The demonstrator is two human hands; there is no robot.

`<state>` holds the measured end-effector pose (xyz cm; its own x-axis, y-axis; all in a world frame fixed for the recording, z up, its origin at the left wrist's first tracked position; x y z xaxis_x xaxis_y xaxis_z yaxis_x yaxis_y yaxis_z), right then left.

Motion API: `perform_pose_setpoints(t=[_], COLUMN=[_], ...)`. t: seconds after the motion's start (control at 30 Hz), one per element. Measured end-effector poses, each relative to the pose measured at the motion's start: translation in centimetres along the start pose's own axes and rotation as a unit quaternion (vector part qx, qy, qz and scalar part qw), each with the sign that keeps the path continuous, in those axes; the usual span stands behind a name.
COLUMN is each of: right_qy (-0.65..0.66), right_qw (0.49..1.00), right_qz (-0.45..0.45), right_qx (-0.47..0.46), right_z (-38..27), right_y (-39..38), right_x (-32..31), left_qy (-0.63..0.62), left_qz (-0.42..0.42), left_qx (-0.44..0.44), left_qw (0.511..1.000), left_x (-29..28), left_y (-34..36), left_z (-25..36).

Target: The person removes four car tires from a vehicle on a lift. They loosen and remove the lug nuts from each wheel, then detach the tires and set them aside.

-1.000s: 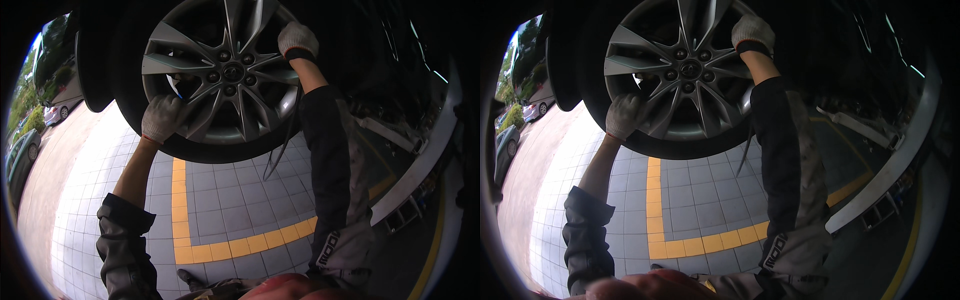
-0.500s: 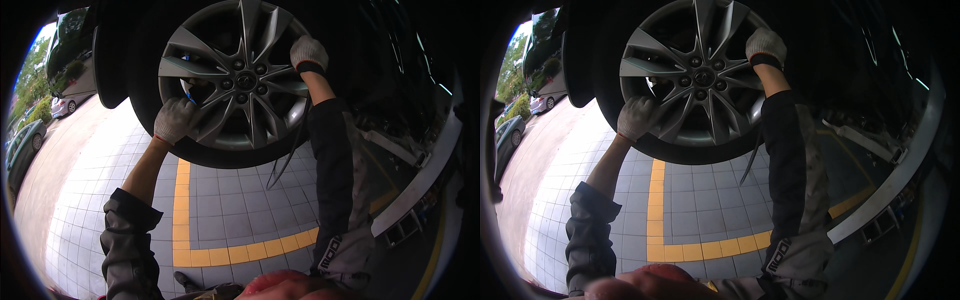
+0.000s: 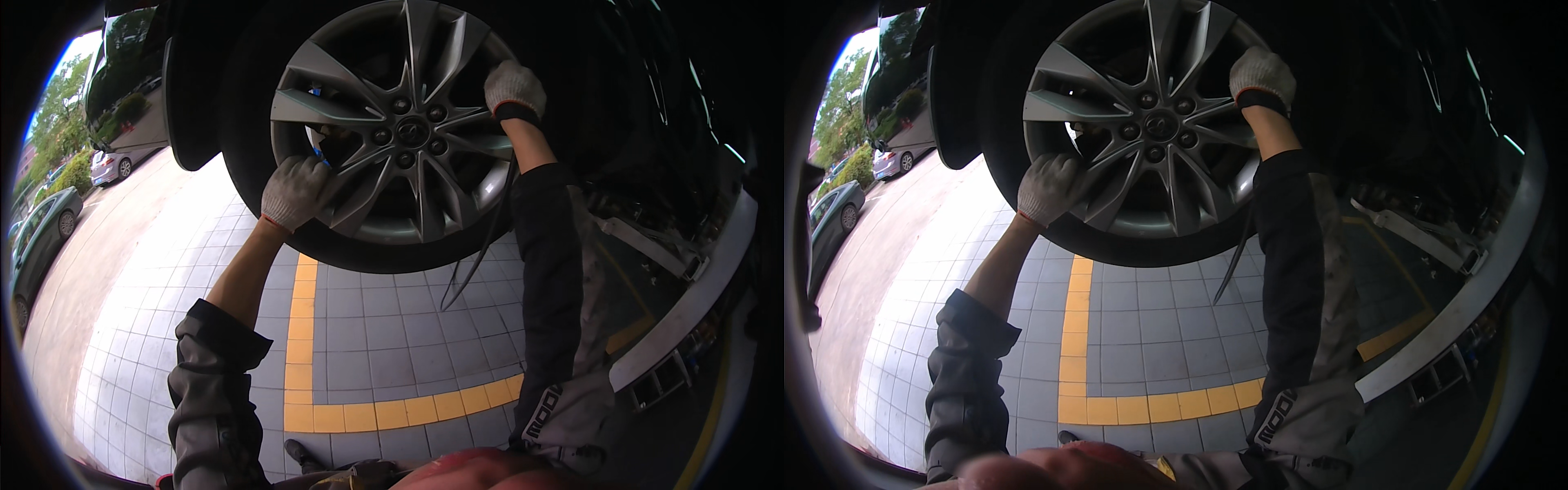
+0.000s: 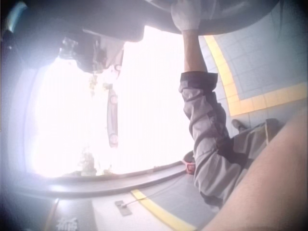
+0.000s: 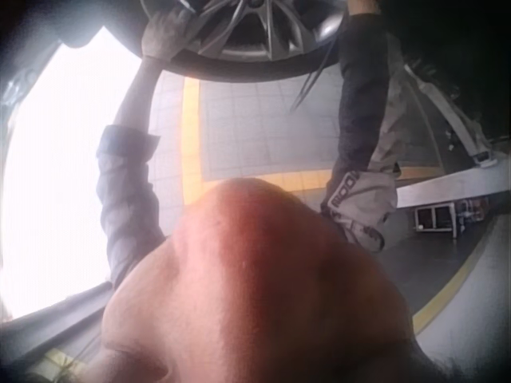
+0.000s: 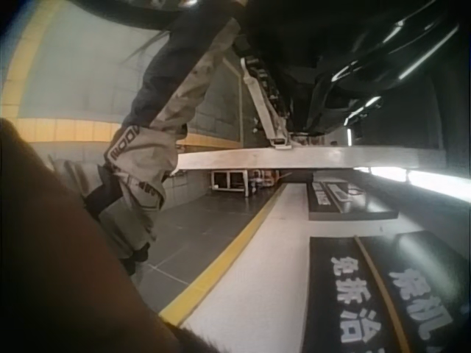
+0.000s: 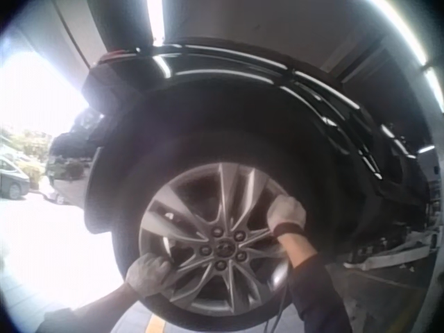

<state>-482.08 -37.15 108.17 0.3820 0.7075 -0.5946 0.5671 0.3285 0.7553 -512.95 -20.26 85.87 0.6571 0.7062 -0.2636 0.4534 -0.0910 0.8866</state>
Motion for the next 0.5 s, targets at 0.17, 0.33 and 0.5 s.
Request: perform_pose_setpoints(t=[0.17, 0.33, 0.5], right_qy=[0.007, -0.009, 0.042], right_qw=[1.000, 1.000, 0.999], right_qz=[0.016, 0.023, 0.014], right_qx=[-0.010, -0.013, -0.008], right_z=[0.05, 0.13, 0.44], right_y=[0.22, 0.43, 0.44], right_x=[0.35, 0.60, 0.60], left_qy=[0.008, 0.014, 0.023], left_qz=[0.000, -0.020, -0.017], left_qx=[0.002, -0.004, 0.004], left_qw=[1.000, 1.000, 1.000], left_x=[-0.10, 0.07, 0.08], left_y=[0.02, -0.01, -0.02], left_z=[0.04, 0.00, 0.11])
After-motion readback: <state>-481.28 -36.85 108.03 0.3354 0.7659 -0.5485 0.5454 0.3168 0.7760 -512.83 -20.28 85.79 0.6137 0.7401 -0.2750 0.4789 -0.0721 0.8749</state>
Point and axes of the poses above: each hand's wrist, its own y-axis towards the middle knuckle, its own x-axis out of the palm, z = x × y, the point moved 8 cm from there along y, towards the middle knuckle, and after that the axes turned 8 degrees about y, right-handed, at the moved point
